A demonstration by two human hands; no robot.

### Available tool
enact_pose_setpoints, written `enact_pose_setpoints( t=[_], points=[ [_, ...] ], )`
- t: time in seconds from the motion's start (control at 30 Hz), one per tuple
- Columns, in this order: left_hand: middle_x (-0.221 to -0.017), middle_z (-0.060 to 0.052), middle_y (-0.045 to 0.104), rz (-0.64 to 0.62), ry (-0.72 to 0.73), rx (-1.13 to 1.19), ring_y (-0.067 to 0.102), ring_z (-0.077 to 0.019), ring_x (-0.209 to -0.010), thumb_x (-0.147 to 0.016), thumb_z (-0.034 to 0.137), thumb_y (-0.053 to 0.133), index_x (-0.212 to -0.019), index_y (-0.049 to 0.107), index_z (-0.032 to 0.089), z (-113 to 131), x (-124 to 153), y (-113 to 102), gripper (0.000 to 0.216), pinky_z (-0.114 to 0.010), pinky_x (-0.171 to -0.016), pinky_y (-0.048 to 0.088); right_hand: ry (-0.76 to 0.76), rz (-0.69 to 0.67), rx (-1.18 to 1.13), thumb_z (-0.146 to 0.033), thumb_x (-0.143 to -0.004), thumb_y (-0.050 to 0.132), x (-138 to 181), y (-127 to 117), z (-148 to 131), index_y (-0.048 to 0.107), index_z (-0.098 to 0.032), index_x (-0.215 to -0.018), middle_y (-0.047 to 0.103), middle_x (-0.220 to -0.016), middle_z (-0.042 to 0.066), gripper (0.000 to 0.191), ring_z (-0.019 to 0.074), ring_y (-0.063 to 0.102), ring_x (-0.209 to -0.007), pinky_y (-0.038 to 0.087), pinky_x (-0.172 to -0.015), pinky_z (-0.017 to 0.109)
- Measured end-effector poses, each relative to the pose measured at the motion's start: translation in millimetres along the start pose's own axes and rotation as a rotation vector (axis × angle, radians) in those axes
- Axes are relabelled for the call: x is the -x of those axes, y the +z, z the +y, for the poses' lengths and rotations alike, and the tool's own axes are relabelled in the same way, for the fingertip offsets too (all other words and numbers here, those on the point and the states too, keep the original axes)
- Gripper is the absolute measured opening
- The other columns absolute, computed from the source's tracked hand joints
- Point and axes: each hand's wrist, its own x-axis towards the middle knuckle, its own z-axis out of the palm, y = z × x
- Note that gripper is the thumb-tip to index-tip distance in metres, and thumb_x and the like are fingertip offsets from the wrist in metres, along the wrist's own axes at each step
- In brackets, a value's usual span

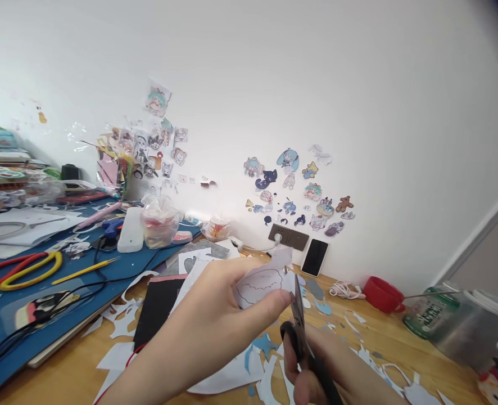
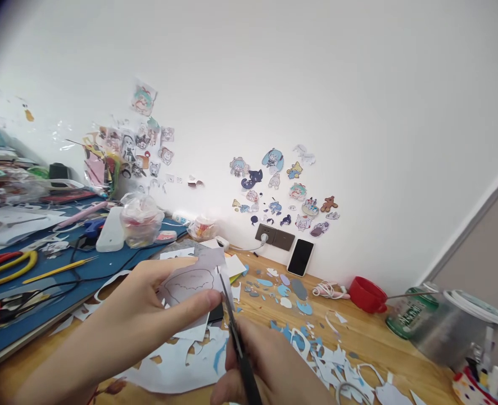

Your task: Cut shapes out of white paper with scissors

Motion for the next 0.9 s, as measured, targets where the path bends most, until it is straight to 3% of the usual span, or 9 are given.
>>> enact_pose_setpoints(
  t=[0.2, 0.47, 0.57, 0.73, 0.9],
  points=[
    [-0.073, -0.001, 0.063, -0.004, 0.018, -0.026, 0.052, -0.0130, -0.065, -0.084, 0.031, 0.048, -0.082, 0.066, 0.016, -3, 2, 1, 0.024, -0.020, -0.056, 0.039, 0.048, -0.018, 0.040, -0.020, -0.064, 0.057, 4, -2, -3, 0.047, -0.021, -0.067, 0.048, -0.062, -0.004, 0.010, 0.0123, 0.044, -0.058, 0.031, -0.052, 0.024],
    [-0.066, 0.002, 0.060, 0.043, 0.065, -0.116, 0.050, -0.0113, -0.061, -0.085, 0.034, 0.049, -0.075, 0.062, 0.017, -6, 1, 3, 0.024, -0.019, -0.054, 0.037, 0.069, 0.015, 0.037, -0.018, -0.061, 0.059, 6, -3, 1, 0.048, -0.020, -0.067, 0.049, -0.063, -0.004, 0.012, 0.0124, 0.044, -0.058, 0.033, -0.054, 0.025],
    [-0.067, 0.002, 0.061, 0.052, 0.097, -0.168, 0.050, -0.0112, -0.061, -0.086, 0.033, 0.049, -0.077, 0.063, 0.018, -3, 0, 3, 0.022, -0.019, -0.055, 0.037, 0.095, 0.013, 0.028, -0.020, -0.064, 0.058, 4, -1, 2, 0.046, -0.020, -0.069, 0.049, -0.061, -0.004, 0.013, 0.0126, 0.044, -0.057, 0.032, -0.054, 0.025],
    [-0.063, 0.004, 0.060, 0.115, 0.166, -0.196, 0.050, -0.0103, -0.058, -0.085, 0.030, 0.051, -0.069, 0.061, 0.018, -2, 0, 4, 0.022, -0.018, -0.054, 0.037, 0.010, 0.045, 0.048, -0.029, -0.066, 0.060, 2, -1, 5, 0.047, -0.020, -0.067, 0.048, -0.059, -0.004, 0.016, 0.0118, 0.040, -0.055, 0.030, -0.052, 0.025],
    [-0.076, 0.005, 0.067, 0.112, 0.196, -0.090, 0.057, -0.0112, -0.070, -0.085, 0.022, 0.052, -0.078, 0.065, 0.021, -2, 0, 4, 0.014, -0.017, -0.064, 0.040, -0.030, 0.060, 0.030, -0.034, -0.067, 0.061, 1, 0, 10, 0.045, -0.019, -0.069, 0.044, -0.059, -0.005, 0.022, 0.0108, 0.038, -0.054, 0.028, -0.052, 0.024]
  ],
)
